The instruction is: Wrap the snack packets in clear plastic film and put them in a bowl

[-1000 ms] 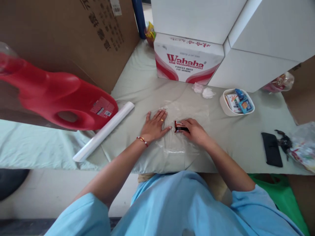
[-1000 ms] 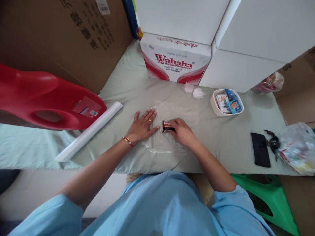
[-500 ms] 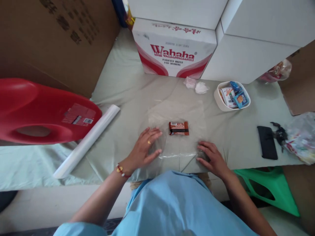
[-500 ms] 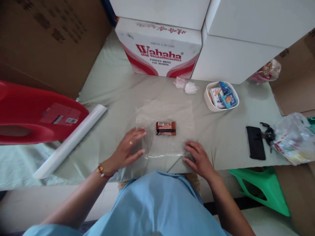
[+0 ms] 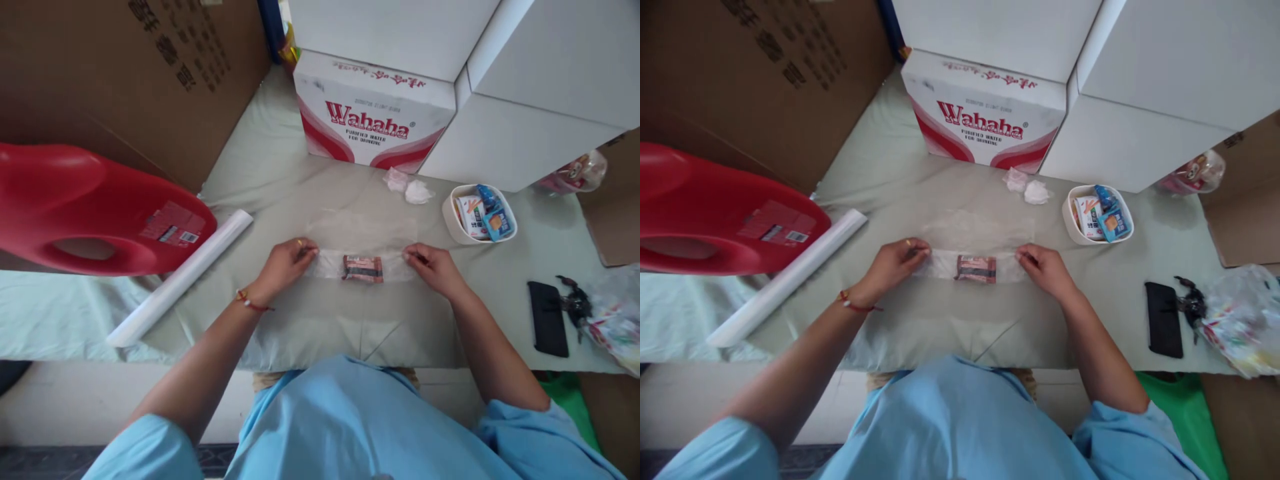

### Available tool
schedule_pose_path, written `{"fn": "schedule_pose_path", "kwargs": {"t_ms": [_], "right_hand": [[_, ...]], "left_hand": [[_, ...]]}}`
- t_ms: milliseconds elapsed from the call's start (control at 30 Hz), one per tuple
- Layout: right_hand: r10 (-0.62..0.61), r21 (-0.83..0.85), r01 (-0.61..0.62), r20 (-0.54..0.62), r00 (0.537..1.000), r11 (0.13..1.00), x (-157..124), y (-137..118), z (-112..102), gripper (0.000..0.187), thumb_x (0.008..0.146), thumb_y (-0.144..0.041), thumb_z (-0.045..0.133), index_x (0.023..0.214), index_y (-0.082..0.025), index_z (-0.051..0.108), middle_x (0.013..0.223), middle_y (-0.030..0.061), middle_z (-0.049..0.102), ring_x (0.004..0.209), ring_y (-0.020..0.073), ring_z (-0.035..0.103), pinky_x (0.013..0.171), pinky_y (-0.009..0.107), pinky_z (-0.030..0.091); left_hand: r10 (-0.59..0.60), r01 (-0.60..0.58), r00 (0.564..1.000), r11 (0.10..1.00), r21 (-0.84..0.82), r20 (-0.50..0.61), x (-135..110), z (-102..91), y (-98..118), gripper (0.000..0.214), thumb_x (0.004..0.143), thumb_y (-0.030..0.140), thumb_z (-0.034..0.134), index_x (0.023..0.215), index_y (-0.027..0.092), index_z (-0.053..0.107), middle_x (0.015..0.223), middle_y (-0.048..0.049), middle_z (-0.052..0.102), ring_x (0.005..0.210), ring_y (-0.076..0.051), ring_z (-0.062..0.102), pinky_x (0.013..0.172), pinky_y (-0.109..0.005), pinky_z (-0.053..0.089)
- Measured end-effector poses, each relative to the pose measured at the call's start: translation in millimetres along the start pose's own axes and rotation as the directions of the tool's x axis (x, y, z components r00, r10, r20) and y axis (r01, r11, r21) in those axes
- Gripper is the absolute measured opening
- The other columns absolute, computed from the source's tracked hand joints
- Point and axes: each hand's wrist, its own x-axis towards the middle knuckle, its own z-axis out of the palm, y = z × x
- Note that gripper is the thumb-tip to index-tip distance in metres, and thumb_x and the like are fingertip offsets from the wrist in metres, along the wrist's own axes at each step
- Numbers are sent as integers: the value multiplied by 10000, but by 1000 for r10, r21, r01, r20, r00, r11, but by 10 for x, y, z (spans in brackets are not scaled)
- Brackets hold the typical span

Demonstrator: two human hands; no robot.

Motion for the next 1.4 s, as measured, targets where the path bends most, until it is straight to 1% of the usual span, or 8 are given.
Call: {"fn": "schedule_pose_path", "kwargs": {"t_ms": [133,300,433,633,1067,1233,1333,1400], "right_hand": [[63,-354,-67,-22,998,933,291,22,-6,249,967,-248,584,1117,-180,771,1049,146,750,982,296,670,829,377,520],[-94,-396,42,-113,989,917,538,-165,-55,343,1024,-296,519,1239,-158,748,1184,184,720,1122,343,608,1003,477,501],[-96,-374,80,-24,995,924,927,-379,170,486,1016,-281,544,1460,-95,610,1429,201,637,1290,345,557,1118,459,454],[114,-381,-61,118,986,923,1360,-626,441,533,917,-250,698,1421,-93,623,1251,210,721,1163,335,630,978,394,481],[-283,-226,347,269,920,910,355,-681,408,311,1017,-223,554,1241,-224,770,970,71,721,882,197,624,790,269,430],[-339,-183,375,202,919,909,34,-462,694,514,1032,-198,517,1534,-258,611,1175,103,694,1045,241,604,957,355,496],[-389,-123,407,148,909,905,-49,-425,750,499,1021,-244,587,1516,-298,630,1229,107,666,1102,251,591,1026,417,496],[-391,-85,401,113,913,912,-69,-428,752,495,1015,-262,616,1509,-284,636,1247,122,657,1132,261,592,1042,445,498]], "left_hand": [[6,43,963,984,175,-270,222,33,18,318,879,289,620,1142,140,717,1217,-185,689,1200,-345,616,1092,-531,495],[147,50,748,960,276,-647,-211,56,337,206,959,208,578,1114,186,712,1125,-147,673,1136,-308,614,1047,-528,470],[455,-357,834,876,323,-312,-482,426,718,316,945,123,556,1194,239,711,1109,-93,741,1007,-231,667,901,-398,523],[346,-317,938,883,347,-23,-340,966,831,441,961,79,520,1357,206,668,1368,-94,730,1297,-264,621,962,-442,520],[351,-339,924,935,102,-150,-462,987,597,390,884,49,531,1163,208,753,1262,-98,771,1241,-241,673,1075,-447,547],[-62,-50,866,977,-209,-497,-643,768,288,236,936,148,467,879,225,683,926,-41,737,942,-189,705,922,-367,580],[-339,185,689,937,-297,-641,-476,582,179,289,1017,345,451,1162,198,654,1209,-121,703,1177,-226,656,1076,-428,519],[-356,271,718,935,-230,-598,-310,477,161,422,1002,465,515,1285,169,619,1451,-204,599,1443,-301,497,1218,-532,387]]}}
